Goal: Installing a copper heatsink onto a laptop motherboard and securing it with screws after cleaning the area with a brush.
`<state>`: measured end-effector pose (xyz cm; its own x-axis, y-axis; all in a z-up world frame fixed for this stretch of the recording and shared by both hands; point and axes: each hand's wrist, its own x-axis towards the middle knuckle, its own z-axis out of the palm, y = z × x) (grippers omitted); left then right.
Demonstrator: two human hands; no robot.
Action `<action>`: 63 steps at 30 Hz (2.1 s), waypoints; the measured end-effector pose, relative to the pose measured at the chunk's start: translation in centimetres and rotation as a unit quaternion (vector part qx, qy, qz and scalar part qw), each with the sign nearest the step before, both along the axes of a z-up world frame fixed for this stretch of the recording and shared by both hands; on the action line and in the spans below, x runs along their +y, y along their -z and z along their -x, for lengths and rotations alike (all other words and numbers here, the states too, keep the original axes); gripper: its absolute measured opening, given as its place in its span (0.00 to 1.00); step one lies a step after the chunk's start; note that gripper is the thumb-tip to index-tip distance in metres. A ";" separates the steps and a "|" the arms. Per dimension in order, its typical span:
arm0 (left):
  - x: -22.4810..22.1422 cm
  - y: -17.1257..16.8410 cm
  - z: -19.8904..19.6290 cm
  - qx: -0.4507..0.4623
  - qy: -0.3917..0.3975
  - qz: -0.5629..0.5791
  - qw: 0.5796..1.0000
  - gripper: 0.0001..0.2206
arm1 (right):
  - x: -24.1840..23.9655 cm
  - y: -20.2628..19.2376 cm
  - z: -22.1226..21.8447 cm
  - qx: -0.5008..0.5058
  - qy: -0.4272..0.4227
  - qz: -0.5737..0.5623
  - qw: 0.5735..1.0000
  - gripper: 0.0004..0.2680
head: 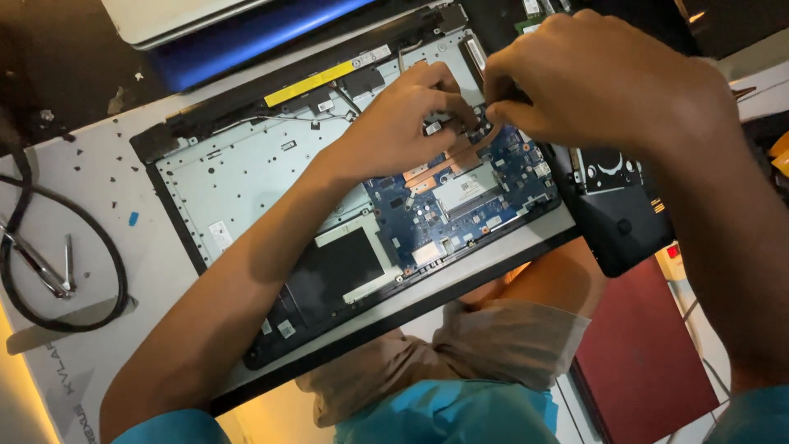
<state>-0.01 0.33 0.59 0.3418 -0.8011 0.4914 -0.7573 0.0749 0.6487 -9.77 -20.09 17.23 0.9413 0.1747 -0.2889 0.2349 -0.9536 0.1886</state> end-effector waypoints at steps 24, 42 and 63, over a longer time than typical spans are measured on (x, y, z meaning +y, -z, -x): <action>-0.3 0.7 0.2 -0.018 -0.020 0.003 1.000 0.10 | -0.5 0.5 -0.5 0.019 -0.034 -0.017 0.999 0.11; -0.1 0.7 0.0 -0.021 -0.009 -0.010 1.000 0.10 | 0.2 0.0 0.1 -0.014 -0.021 -0.039 0.999 0.10; 1.1 -1.1 -0.8 -0.061 -0.005 -0.022 0.998 0.10 | 0.6 -1.0 0.6 0.007 -0.008 0.050 0.999 0.13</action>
<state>0.77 1.39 1.66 0.2892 -0.8195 0.4947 -0.8313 0.0413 0.5544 -10.41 -19.46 18.22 0.9345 0.1600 -0.3180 0.2534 -0.9264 0.2786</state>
